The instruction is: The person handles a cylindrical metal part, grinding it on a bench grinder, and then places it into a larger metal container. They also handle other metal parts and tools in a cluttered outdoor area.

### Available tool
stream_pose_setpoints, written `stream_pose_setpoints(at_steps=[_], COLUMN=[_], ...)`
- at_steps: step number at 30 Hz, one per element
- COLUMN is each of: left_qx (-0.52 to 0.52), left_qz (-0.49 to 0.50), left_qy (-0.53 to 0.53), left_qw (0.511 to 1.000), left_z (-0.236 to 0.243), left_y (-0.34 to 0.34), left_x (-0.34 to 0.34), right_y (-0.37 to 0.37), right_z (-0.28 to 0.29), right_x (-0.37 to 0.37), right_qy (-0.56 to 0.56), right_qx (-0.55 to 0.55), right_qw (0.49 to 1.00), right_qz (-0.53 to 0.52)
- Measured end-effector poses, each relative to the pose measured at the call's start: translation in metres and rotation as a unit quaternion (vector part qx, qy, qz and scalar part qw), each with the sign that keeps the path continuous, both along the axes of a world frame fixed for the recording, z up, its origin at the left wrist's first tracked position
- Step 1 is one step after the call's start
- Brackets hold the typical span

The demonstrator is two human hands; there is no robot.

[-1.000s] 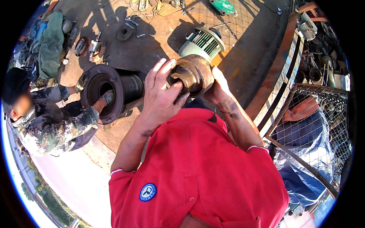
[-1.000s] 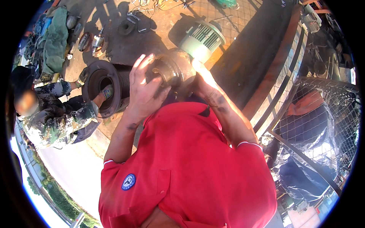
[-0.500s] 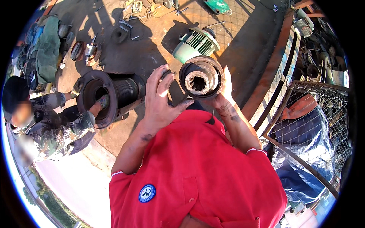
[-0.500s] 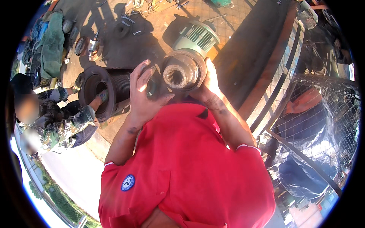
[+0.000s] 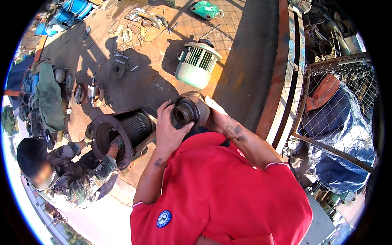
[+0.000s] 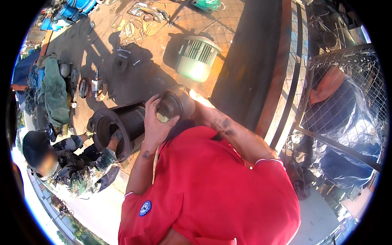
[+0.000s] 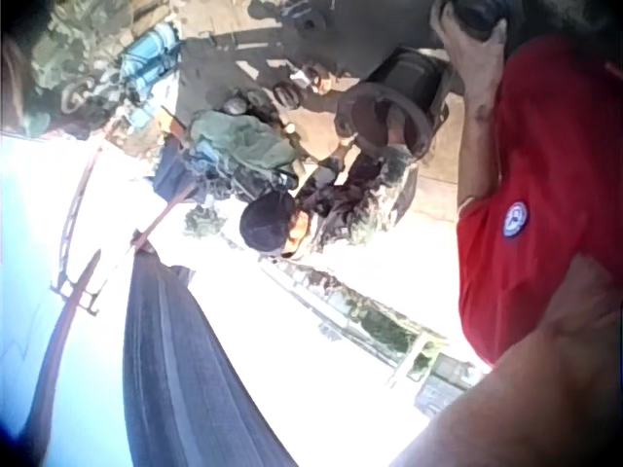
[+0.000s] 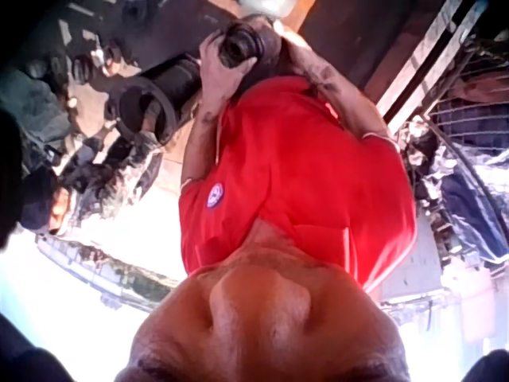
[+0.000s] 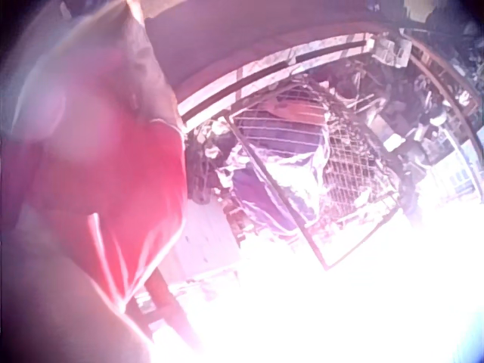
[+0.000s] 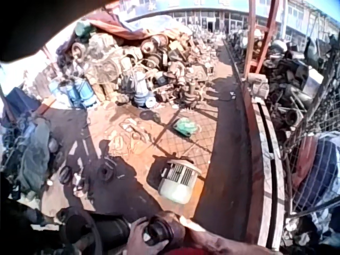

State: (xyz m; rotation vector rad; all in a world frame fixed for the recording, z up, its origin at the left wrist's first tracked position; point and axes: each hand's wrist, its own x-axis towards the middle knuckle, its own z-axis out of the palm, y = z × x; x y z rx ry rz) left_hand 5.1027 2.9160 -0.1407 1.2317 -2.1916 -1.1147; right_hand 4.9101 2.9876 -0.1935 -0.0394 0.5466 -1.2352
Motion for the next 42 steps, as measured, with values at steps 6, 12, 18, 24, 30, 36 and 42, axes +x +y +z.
stream_pose_setpoints(at_steps=[6, 12, 18, 24, 30, 36, 42], left_qx=[0.082, 0.145, 0.115, 0.141, 0.227, 0.194, 0.128], left_qz=[-0.002, 0.036, -0.015, -0.045, -0.057, -0.001, 0.086], left_qy=[0.054, 0.142, 0.120, 0.093, 0.103, 0.056, -0.010], left_qw=[0.995, 0.978, 0.986, 0.985, 0.967, 0.979, 0.988], left_z=[-0.030, -0.044, -0.062, -0.096, -0.110, -0.126, -0.111], left_y=[-0.029, -0.085, -0.142, -0.175, -0.182, -0.173, -0.175], left_x=[0.001, -0.032, -0.073, -0.123, -0.201, -0.312, -0.423], right_y=[-0.019, -0.064, -0.108, -0.069, -0.055, -0.053, -0.050], right_z=[-0.025, -0.037, -0.005, -0.073, -0.099, -0.114, -0.088], right_x=[0.004, -0.020, -0.054, -0.116, -0.189, -0.314, -0.473], right_qy=[-0.003, -0.036, 0.011, 0.124, 0.129, 0.176, 0.280], right_qx=[0.060, 0.062, 0.054, 0.191, 0.201, 0.227, 0.241], right_qw=[0.998, 0.997, 0.997, 0.971, 0.969, 0.956, 0.929], right_qz=[0.003, 0.027, -0.056, -0.069, -0.063, -0.066, -0.028])
